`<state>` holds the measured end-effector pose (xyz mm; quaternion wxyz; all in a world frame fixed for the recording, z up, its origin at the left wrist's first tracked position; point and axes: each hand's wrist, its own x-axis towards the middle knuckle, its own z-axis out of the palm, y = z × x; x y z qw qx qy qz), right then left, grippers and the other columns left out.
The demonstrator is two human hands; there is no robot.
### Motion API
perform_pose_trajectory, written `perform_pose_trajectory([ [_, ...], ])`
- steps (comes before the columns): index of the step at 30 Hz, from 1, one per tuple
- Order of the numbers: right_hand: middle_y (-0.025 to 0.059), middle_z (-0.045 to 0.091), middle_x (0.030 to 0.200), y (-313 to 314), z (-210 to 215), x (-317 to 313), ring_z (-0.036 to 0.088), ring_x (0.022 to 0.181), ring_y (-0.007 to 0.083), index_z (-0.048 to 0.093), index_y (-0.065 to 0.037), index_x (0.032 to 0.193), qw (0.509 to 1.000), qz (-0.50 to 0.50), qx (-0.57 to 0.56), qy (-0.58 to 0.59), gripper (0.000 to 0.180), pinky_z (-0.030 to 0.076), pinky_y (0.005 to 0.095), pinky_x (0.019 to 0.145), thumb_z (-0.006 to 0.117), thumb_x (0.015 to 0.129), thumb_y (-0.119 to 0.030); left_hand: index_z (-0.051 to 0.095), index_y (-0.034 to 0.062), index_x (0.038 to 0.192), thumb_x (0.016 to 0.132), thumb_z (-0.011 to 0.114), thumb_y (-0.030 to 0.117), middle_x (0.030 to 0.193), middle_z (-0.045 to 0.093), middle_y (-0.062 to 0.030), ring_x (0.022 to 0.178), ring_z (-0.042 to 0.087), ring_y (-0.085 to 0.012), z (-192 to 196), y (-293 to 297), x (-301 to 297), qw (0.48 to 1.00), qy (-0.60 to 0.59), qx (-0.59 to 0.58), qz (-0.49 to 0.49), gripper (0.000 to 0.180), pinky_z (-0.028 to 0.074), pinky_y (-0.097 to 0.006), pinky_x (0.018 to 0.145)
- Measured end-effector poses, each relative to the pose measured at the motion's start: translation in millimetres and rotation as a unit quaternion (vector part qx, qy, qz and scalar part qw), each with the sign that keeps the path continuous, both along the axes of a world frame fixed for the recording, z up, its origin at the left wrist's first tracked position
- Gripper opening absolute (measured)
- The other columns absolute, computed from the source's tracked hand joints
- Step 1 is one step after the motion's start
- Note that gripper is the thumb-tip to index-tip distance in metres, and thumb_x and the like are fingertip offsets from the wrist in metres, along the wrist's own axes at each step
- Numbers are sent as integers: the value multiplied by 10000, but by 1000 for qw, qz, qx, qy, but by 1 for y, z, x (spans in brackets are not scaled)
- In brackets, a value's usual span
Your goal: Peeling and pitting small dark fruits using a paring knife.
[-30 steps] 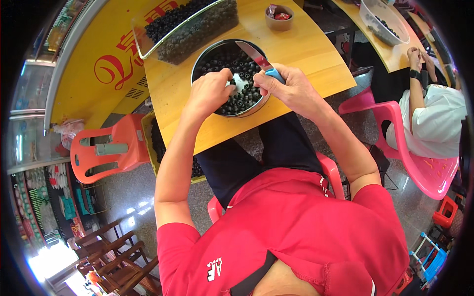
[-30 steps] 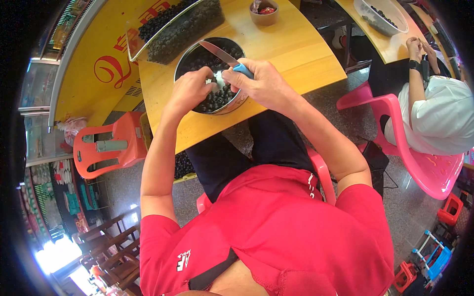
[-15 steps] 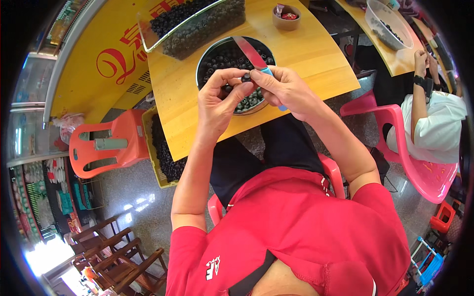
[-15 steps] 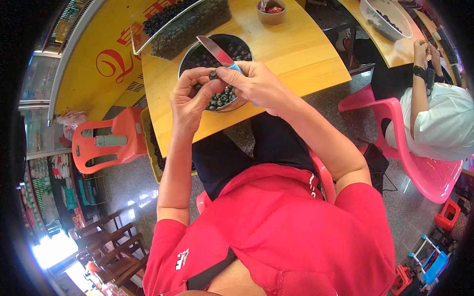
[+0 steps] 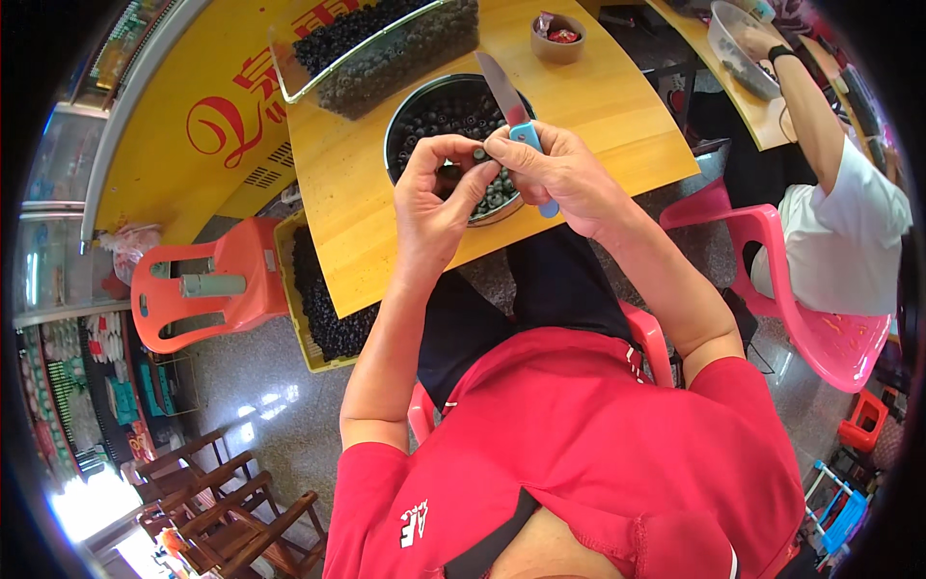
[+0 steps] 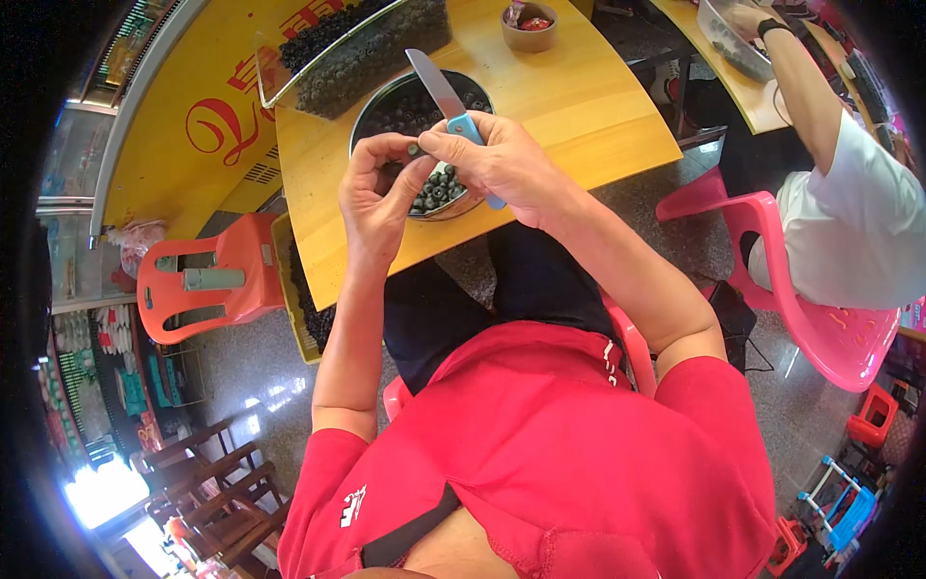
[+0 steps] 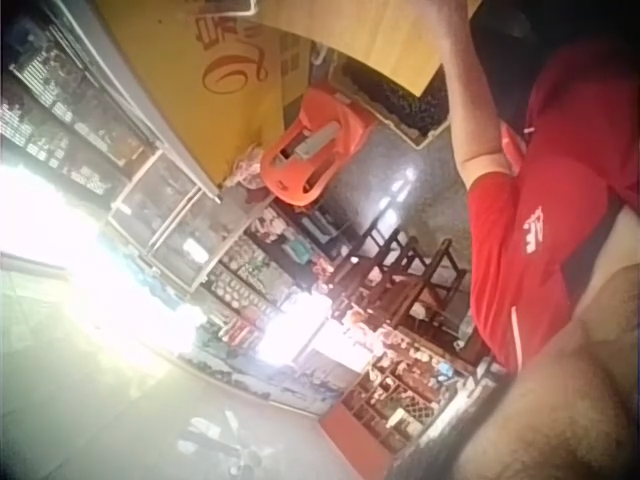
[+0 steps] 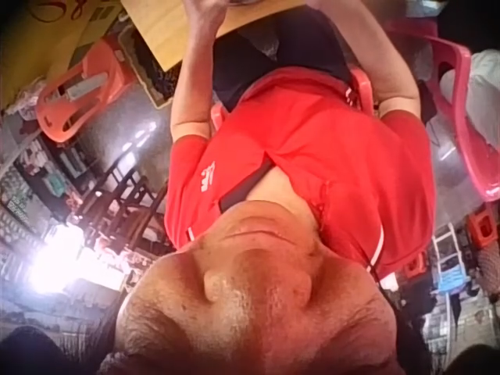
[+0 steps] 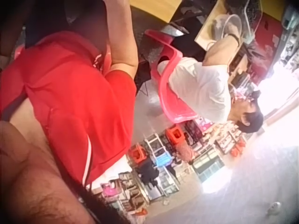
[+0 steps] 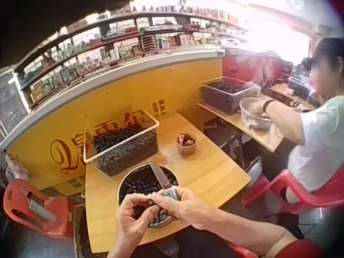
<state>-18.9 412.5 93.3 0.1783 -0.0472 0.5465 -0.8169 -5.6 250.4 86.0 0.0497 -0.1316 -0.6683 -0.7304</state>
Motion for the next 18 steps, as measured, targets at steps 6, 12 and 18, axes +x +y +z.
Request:
perform_pose_trajectory([
  [6,-67,490,637,5,-1,-1,383,514,13,643,-60,977,1000,-7,10,10,211,287,183,459,652,903,-258,584,35,985,839,701,28,828,599,13,743,537,-27,-10,-6,-8,990,49,-128,24,187,430,-177,662],
  [12,-65,506,661,15,-6,-3,385,517,8,629,-65,1019,996,30,-61,-55,205,291,180,457,644,907,-236,611,10,909,814,723,46,771,580,11,638,488,-22,-2,2,-5,993,27,-116,25,151,387,-177,542],
  [18,-53,551,714,13,-1,6,419,543,8,633,-63,1000,1000,-21,17,-1,217,318,181,469,656,901,-255,607,0,961,868,685,97,816,638,-24,590,483,-13,10,0,-1,990,-116,52,-59,156,377,-163,510],
])
